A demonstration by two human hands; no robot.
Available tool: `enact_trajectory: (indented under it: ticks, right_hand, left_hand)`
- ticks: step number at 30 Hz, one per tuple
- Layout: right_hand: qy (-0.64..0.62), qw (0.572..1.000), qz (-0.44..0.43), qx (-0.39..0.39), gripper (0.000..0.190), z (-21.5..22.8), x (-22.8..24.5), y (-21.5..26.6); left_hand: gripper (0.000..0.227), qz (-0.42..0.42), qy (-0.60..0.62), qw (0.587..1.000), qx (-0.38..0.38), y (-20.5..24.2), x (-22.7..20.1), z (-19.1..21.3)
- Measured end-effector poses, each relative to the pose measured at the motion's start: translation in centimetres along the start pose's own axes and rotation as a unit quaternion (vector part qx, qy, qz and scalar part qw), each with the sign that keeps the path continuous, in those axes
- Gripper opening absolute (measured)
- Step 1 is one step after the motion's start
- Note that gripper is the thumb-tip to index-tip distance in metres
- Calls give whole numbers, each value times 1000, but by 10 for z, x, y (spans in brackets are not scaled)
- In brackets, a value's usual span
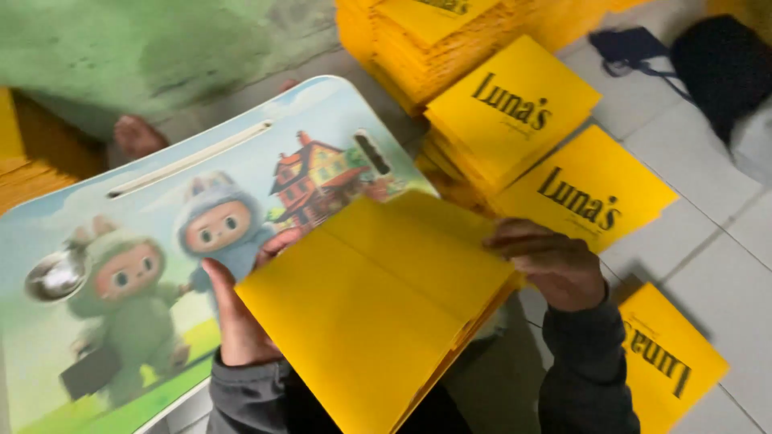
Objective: The person assembles yellow paper boxes by applying glue to the flaps of a flat sheet, folding the sides, and pressing the edges to form a box. They repeat this process for multiple units, stacking the finished boxes on the floor.
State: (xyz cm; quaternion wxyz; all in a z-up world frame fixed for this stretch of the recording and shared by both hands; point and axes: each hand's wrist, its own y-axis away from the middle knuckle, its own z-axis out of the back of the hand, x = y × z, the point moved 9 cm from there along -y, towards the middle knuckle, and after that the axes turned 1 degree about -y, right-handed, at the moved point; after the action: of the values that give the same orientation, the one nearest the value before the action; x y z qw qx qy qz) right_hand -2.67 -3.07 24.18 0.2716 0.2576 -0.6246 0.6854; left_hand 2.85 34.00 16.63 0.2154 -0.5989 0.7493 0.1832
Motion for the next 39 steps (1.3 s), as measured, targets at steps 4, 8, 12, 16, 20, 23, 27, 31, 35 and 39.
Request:
enact_trajectory:
  ticks: [4,8,12,16,20,23,27,31,35,39]
  right_hand:
    - [75,978,58,186,14,-118,-18,-104]
    - [199,966,24,164,43,-185,-82,-131]
    - [174,958,-136,182,43,-228,-121,-83]
    - [341,917,-50,202,51,-261,-131,-48]
    - [416,890,-14,188,63,-273,-153,-34]
    - [408,893,-69,180,62,-268,-136,-22]
    - [422,886,-131,144,65,-252,-116,1]
    - [351,909,-202,98,63,-239,-107,5]
    - [291,925,-223,101,64,-237,-106,-4]
    - [289,921,-242,95,66,-232,-108,1]
  left_hand:
    - [45,-82,-139,985,-54,37,-79,7]
    - [47,-227,-466,849,-106,66,-107,14]
    - [61,-109,-470,860,-167,72,-95,89]
    - [61,-230,-730,616,-186,70,-127,77]
    - [59,-265,-715,618,-192,58,-123,106]
    - [60,-270,-699,633,-193,62,-118,99]
    - [64,-203,-678,675,-207,67,-107,93]
    - [47,-195,-597,741,-237,67,-106,97]
    - [55,-150,-593,744,-269,58,-93,123]
    - [52,-156,-570,766,-251,60,-95,116]
